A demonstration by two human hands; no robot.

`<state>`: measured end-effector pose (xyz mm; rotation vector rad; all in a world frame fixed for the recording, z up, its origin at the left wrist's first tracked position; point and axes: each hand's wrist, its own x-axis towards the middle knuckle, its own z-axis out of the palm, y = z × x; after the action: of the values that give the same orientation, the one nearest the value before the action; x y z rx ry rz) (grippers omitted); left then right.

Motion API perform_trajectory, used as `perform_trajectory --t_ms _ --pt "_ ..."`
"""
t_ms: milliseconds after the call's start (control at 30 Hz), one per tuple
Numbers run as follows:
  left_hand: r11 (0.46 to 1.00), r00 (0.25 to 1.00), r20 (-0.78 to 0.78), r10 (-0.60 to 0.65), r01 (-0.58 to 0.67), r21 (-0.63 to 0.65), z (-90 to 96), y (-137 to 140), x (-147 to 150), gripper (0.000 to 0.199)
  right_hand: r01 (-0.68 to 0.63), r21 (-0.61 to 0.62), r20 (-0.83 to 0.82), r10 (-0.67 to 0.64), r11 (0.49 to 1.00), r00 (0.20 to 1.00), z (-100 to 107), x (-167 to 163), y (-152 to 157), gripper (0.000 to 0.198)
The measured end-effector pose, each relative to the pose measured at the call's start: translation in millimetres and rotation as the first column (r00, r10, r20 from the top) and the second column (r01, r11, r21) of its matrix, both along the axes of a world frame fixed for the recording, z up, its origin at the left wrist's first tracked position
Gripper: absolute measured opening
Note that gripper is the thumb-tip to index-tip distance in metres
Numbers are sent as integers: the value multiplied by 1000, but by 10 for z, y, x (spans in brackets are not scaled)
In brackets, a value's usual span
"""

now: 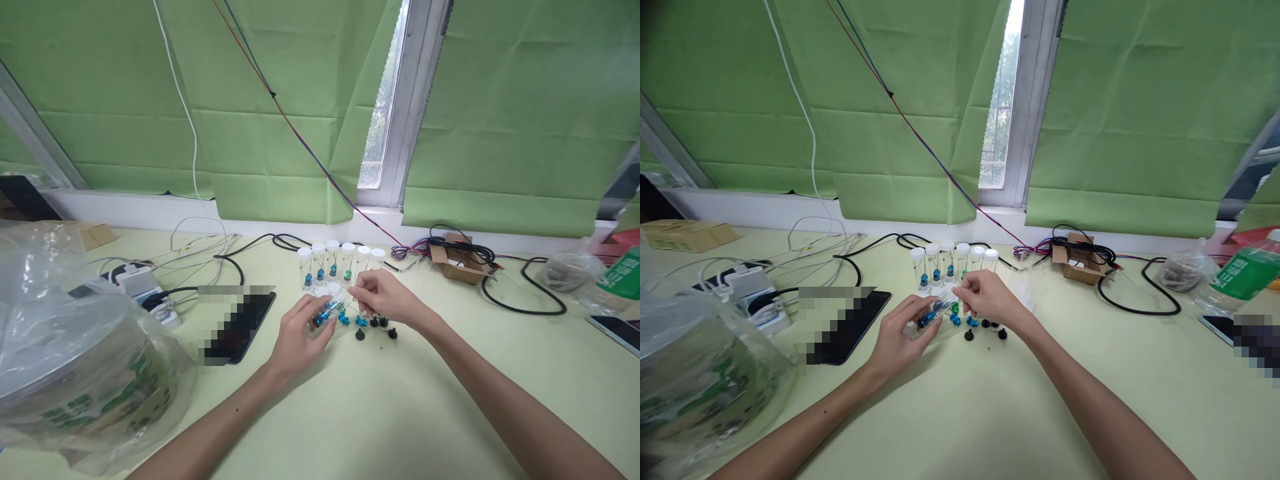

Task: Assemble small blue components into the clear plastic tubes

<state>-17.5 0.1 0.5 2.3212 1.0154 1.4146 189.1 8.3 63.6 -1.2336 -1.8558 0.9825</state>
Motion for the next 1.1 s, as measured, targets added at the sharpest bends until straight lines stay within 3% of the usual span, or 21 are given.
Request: perform_trajectory --t_ms 267,467,733,1100 --pt "1000 1000 -16 -9 9 4 -10 7 0 26 -52 -32 -5 52 998 999 -27 3 0 36" --pt "999 999 -21 -37 37 35 21 -9 2 29 -179 -125 -94 168 976 981 81 96 -14 37" --pt "992 991 -70 -118 121 37 25 -51 -1 34 -434 -292 -232 377 852 897 23 257 68 44" --pt "990 984 -120 -131 137 44 -16 -27 -41 35 -448 -324 -274 371 833 887 -72 222 96 36"
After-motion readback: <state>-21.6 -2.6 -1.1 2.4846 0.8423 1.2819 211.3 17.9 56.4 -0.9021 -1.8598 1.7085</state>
